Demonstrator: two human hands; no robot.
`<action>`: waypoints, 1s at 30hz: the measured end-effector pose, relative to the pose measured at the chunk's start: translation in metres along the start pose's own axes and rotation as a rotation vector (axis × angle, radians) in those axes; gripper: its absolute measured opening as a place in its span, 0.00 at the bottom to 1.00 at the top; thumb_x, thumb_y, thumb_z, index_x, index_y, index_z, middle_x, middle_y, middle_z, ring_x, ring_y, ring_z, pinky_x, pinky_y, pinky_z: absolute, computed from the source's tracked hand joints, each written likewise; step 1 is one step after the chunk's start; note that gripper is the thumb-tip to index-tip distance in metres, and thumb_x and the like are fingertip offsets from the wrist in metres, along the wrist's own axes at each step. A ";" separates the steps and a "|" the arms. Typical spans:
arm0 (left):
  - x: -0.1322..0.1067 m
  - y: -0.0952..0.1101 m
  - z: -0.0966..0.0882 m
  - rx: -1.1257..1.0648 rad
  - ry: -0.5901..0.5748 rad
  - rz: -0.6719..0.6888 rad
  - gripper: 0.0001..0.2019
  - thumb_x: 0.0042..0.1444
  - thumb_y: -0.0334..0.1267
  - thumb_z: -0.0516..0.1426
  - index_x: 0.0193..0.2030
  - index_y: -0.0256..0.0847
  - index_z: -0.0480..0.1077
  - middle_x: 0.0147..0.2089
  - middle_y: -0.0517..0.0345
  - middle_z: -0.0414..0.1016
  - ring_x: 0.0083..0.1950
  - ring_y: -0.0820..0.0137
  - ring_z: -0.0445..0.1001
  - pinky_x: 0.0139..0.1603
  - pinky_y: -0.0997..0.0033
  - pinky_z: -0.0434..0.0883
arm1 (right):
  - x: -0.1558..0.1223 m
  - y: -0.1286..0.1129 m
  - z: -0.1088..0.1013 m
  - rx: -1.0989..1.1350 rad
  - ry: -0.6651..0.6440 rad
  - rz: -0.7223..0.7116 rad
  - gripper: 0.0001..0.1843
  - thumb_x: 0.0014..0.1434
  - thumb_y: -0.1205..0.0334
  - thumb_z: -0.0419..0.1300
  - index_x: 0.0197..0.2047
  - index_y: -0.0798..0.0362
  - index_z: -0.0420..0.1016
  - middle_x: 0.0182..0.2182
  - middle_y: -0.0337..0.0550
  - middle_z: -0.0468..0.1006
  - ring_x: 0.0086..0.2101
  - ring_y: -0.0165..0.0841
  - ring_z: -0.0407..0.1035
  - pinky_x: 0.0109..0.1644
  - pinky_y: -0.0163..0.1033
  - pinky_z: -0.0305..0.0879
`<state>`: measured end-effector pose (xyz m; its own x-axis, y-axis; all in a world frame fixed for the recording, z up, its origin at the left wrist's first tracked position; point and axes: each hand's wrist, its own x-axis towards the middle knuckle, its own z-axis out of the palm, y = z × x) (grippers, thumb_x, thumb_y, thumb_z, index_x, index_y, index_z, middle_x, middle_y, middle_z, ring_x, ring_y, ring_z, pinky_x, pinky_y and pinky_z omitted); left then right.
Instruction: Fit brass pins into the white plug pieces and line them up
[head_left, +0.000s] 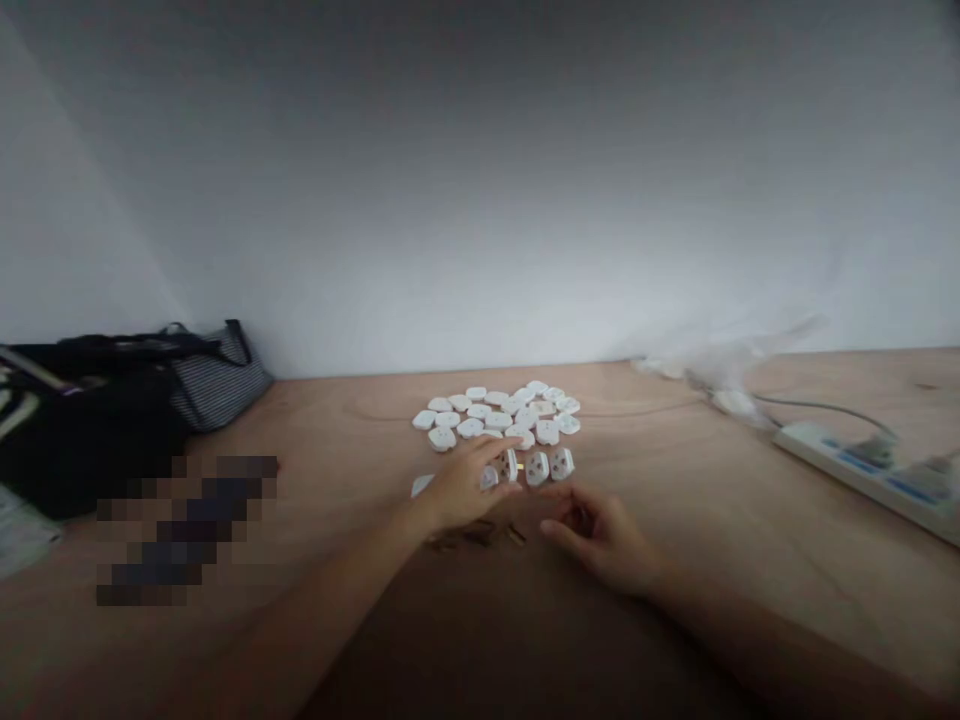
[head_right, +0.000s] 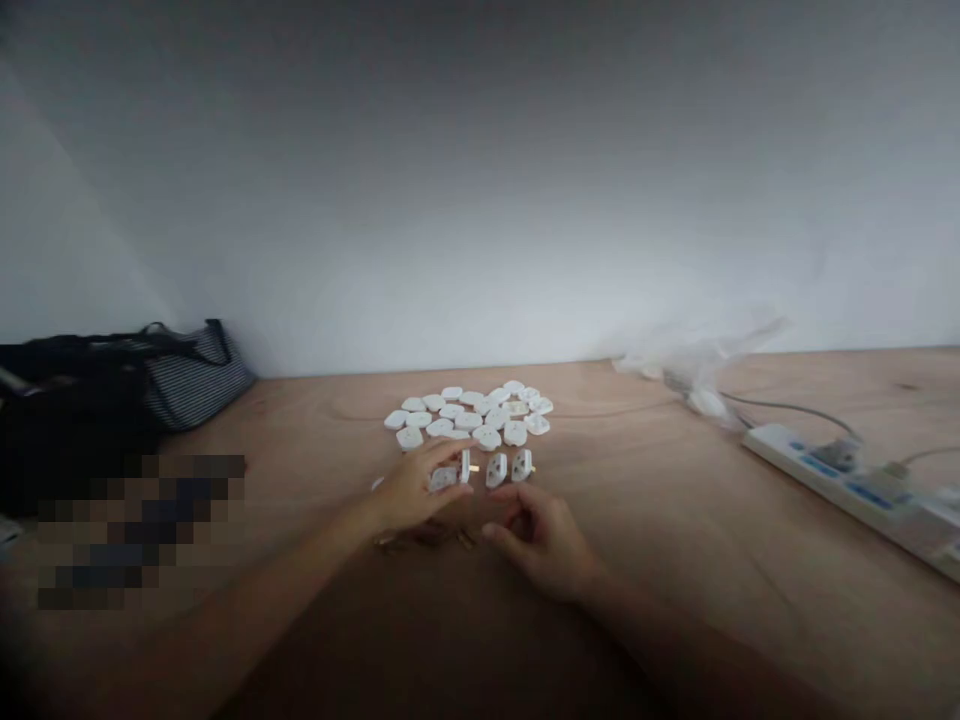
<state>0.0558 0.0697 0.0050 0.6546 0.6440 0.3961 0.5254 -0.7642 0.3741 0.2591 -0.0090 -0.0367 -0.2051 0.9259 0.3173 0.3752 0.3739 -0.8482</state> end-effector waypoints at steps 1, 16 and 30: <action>-0.009 0.006 -0.003 -0.044 0.040 0.008 0.23 0.52 0.39 0.60 0.55 0.42 0.64 0.52 0.49 0.70 0.53 0.61 0.68 0.55 0.59 0.65 | 0.000 0.001 0.000 -0.005 0.007 -0.004 0.18 0.54 0.54 0.59 0.46 0.53 0.69 0.26 0.38 0.73 0.24 0.30 0.64 0.27 0.34 0.60; -0.060 0.031 0.008 -0.209 0.120 -0.058 0.20 0.47 0.36 0.62 0.48 0.42 0.64 0.45 0.52 0.71 0.45 0.64 0.72 0.46 0.63 0.71 | -0.001 -0.004 0.002 -0.190 0.030 -0.132 0.18 0.54 0.56 0.60 0.47 0.51 0.68 0.27 0.40 0.74 0.27 0.34 0.67 0.31 0.38 0.62; -0.059 0.027 0.009 -0.164 0.144 0.042 0.06 0.52 0.36 0.59 0.38 0.40 0.69 0.44 0.51 0.71 0.43 0.65 0.71 0.43 0.66 0.70 | 0.000 -0.007 0.000 -0.207 -0.015 -0.182 0.12 0.55 0.58 0.59 0.43 0.51 0.72 0.27 0.40 0.74 0.26 0.32 0.67 0.33 0.37 0.62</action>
<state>0.0361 0.0111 -0.0161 0.5837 0.6191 0.5253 0.3962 -0.7819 0.4813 0.2562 -0.0119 -0.0311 -0.2988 0.8420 0.4492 0.5077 0.5388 -0.6723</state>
